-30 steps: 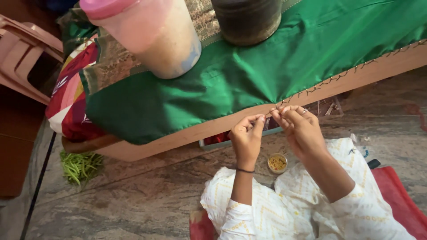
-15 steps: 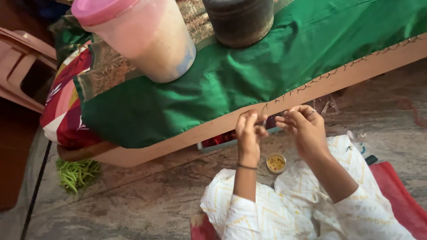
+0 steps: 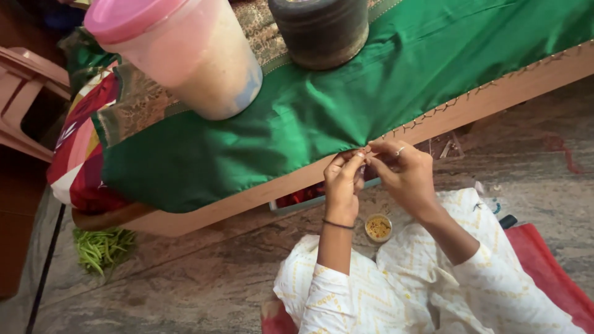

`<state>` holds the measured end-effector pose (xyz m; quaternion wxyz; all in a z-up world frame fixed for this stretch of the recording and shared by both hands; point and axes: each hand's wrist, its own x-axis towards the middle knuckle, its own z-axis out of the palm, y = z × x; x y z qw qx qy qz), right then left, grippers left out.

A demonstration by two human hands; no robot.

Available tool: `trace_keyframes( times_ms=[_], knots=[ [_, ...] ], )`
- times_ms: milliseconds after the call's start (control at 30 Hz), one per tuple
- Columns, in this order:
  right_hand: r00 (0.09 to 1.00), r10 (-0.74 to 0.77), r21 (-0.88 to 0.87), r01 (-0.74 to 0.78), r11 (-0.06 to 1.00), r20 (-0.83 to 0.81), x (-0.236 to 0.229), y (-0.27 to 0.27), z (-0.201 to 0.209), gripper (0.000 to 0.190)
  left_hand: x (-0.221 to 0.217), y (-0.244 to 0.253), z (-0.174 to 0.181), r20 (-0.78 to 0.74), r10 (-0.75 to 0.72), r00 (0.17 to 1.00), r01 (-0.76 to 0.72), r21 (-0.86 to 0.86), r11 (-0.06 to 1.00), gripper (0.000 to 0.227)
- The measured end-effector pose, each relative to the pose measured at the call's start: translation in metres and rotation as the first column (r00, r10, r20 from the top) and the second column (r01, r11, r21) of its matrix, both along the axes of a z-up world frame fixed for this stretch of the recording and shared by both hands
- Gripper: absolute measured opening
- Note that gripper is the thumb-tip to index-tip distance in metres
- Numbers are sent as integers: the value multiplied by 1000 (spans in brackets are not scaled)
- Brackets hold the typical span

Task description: Attaching decorative beads and thread to the edge of a green fabric.

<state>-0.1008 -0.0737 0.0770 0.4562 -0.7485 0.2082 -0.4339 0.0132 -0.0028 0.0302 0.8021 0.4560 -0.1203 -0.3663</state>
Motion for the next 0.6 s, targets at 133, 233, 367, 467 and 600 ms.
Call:
trace_keyframes(
  times_ms=[133,233,367,467,600],
  knots=[
    [987,-109,-133,93,987,-118,-1,4,3,14,0,5,4,-35,-26,999,26,-9,1000,6],
    [988,-116,-105,105,989,-98,-3,7,8,17,0,7,8,8,-46,999,46,-28,999,8],
    [995,-99,-142,98,985,2,-7,8,4,15,-6,10,18,44,-40,998,39,5,999,8],
    [991,-125,-195,131,972,45,-7,5,7,14,-7,7,15,108,-22,994,23,1,1000,7],
    [987,-22,112,4,994,158,-8,-2,-3,11,-11,14,25,233,-18,972,18,4,1000,6]
  ],
)
